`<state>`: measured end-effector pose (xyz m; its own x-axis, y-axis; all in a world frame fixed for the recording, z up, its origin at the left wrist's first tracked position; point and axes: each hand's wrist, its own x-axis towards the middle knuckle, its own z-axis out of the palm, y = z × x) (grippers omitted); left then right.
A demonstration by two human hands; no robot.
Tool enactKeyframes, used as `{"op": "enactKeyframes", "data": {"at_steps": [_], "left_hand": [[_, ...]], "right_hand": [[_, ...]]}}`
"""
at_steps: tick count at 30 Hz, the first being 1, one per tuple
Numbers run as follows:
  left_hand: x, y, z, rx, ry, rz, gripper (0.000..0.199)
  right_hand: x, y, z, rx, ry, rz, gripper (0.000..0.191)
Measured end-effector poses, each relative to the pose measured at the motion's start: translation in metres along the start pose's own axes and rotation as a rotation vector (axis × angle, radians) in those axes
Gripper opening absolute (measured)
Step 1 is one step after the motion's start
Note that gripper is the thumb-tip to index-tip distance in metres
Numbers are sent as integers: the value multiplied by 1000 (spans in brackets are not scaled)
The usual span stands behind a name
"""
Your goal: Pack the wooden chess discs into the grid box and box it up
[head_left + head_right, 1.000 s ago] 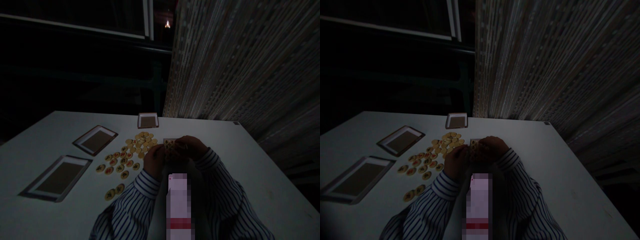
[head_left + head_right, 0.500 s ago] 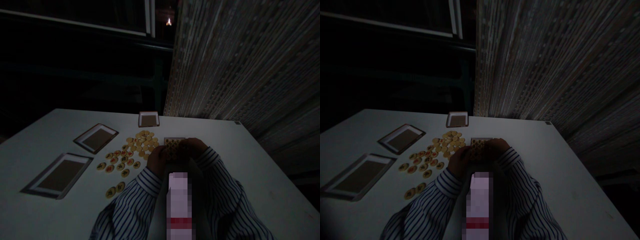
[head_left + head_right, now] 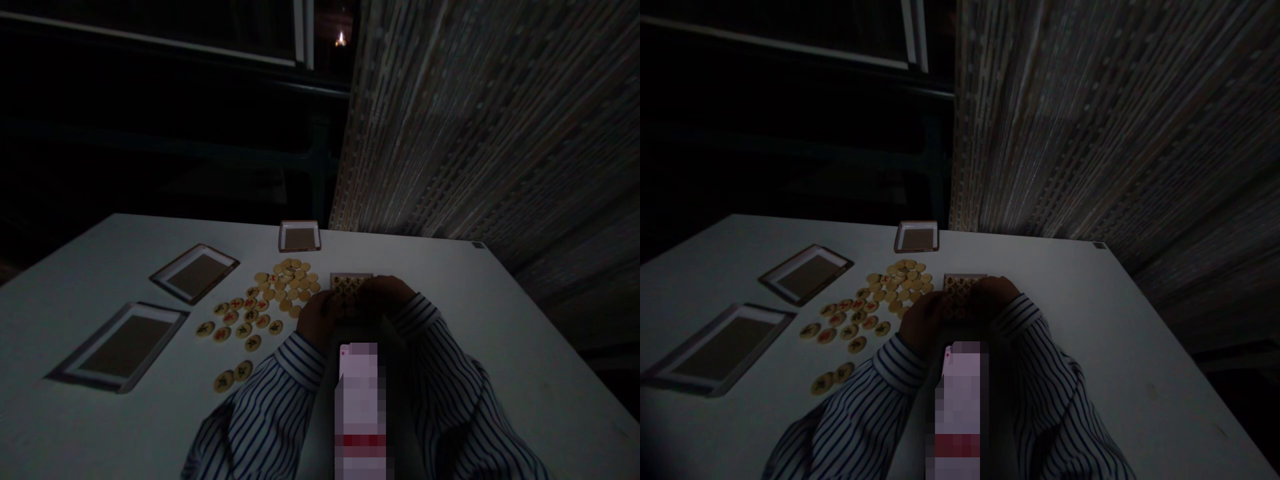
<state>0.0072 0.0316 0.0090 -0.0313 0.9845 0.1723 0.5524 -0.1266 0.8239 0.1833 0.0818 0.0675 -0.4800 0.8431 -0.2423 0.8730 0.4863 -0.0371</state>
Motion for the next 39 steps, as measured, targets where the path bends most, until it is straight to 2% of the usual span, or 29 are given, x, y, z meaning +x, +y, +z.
{"op": "enactKeyframes", "data": {"at_steps": [5,10,39], "left_hand": [[1,-1,1,20,-30,-28,30],[2,-2,3,44,-9,-1,28],[1,-6,4,37,-19,4,26]], "right_hand": [[1,1,3,-32,13,-4,27],[-1,-2,-2,-65,-62,23,30],[-6,-6,-5,-84,-69,8,30]]}}
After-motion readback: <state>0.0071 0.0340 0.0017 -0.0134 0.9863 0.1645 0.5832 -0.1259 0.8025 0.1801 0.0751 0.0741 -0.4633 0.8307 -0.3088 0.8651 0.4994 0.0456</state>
